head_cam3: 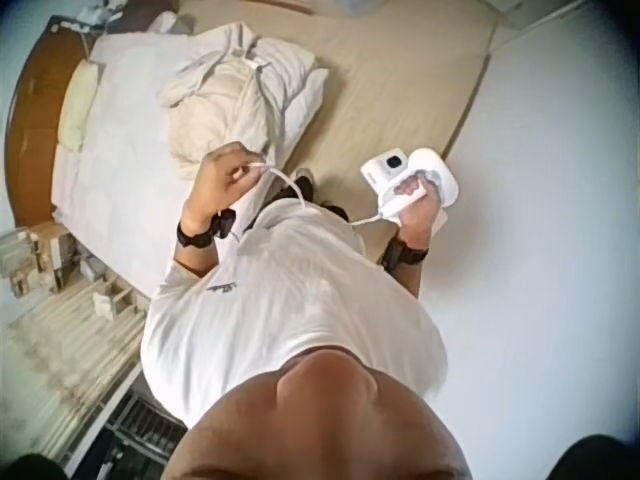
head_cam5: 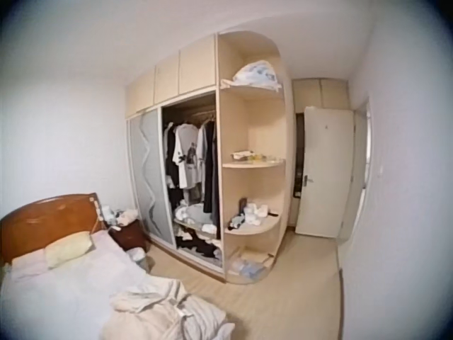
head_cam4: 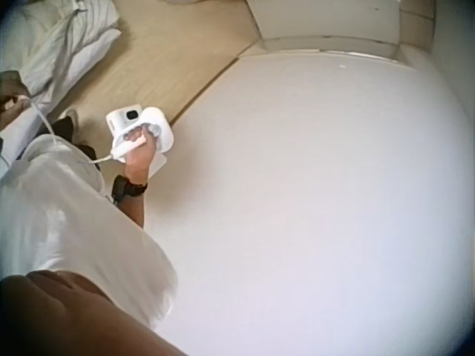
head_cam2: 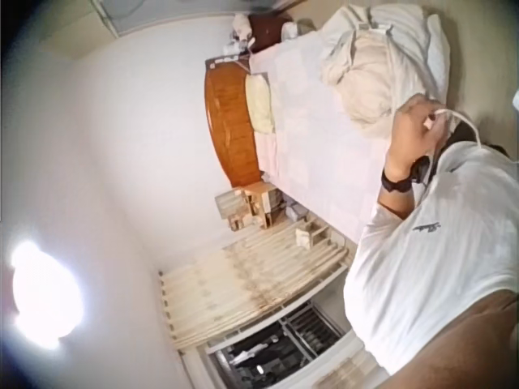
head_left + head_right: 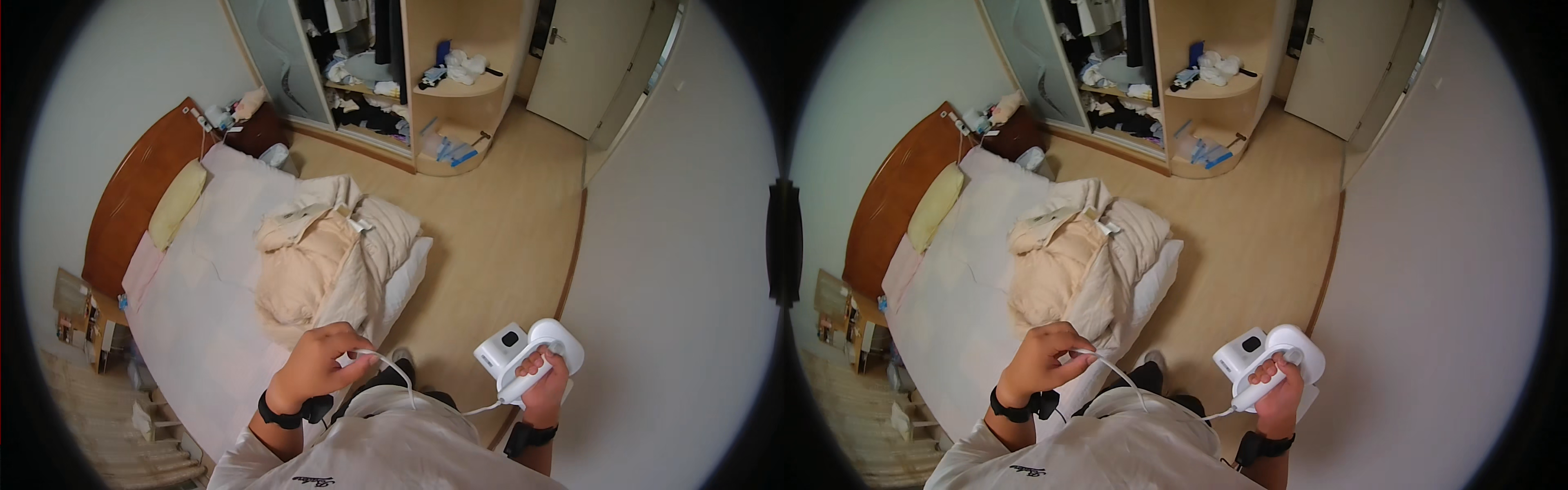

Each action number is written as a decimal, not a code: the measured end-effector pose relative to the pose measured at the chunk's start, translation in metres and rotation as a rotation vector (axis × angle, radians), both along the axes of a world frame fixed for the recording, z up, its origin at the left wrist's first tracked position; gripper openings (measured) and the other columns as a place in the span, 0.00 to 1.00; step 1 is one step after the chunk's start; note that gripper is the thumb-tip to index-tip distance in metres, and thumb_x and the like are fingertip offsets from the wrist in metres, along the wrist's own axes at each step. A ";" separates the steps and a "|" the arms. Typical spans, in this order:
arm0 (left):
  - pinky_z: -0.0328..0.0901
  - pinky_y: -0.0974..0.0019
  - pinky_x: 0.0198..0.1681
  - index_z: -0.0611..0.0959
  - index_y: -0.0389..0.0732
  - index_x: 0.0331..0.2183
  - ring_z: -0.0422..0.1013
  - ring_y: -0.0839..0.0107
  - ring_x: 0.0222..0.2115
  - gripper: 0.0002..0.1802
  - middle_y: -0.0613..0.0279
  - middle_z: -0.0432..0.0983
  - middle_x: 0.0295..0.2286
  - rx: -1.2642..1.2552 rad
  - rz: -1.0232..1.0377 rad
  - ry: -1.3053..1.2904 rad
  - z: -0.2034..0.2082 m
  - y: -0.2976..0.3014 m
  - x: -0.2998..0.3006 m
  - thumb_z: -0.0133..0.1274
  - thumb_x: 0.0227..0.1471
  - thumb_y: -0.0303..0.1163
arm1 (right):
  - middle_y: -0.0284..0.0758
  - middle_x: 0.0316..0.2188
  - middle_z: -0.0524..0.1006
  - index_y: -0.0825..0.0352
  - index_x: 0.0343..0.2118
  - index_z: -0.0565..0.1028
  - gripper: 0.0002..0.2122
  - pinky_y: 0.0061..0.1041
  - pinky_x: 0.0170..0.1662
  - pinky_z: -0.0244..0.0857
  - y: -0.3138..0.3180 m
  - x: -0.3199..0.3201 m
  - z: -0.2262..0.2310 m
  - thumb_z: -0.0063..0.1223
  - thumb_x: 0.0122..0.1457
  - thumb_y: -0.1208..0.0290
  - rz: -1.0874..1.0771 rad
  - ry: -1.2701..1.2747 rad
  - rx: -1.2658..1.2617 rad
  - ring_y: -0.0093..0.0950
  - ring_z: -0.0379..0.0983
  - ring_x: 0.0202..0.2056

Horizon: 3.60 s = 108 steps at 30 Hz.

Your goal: The person uses a handheld electric bed vacuum to clean the mattress surface, then spreads a duvet over the bed. The person moves the vacuum across the mattress, opens the dustbin, and wraps the power cord before placing the device aside.

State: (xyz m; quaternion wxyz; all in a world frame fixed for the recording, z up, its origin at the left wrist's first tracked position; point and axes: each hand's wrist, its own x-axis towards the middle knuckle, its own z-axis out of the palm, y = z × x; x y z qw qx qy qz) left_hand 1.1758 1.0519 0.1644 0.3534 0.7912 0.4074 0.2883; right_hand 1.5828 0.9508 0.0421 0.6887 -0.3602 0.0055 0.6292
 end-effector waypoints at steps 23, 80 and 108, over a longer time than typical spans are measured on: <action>0.63 0.72 0.27 0.83 0.34 0.33 0.67 0.80 0.22 0.09 0.67 0.73 0.19 -0.410 0.406 -0.138 -0.075 0.543 0.125 0.65 0.53 0.28 | 0.30 0.16 0.70 0.63 0.31 0.73 0.05 0.30 0.22 0.64 0.580 0.189 0.004 0.51 0.61 0.68 0.310 -0.134 -0.095 0.25 0.67 0.16; 0.67 0.67 0.56 0.76 0.36 0.57 0.74 0.72 0.50 0.20 0.62 0.79 0.47 -0.281 1.717 -1.306 -0.185 1.055 -0.517 0.54 0.68 0.35 | 0.30 0.37 0.78 0.66 0.44 0.76 0.17 0.24 0.43 0.70 1.341 -0.959 -0.074 0.53 0.70 0.53 2.409 -0.280 0.454 0.19 0.74 0.40; 0.66 0.66 0.38 0.77 0.42 0.46 0.69 0.74 0.31 0.12 0.69 0.71 0.29 -0.118 2.747 -1.612 -0.493 1.000 -0.824 0.56 0.62 0.32 | 0.55 0.41 0.83 0.76 0.43 0.76 0.24 0.47 0.51 0.73 1.740 -1.805 -0.363 0.65 0.59 0.54 0.937 -1.998 0.891 0.54 0.80 0.46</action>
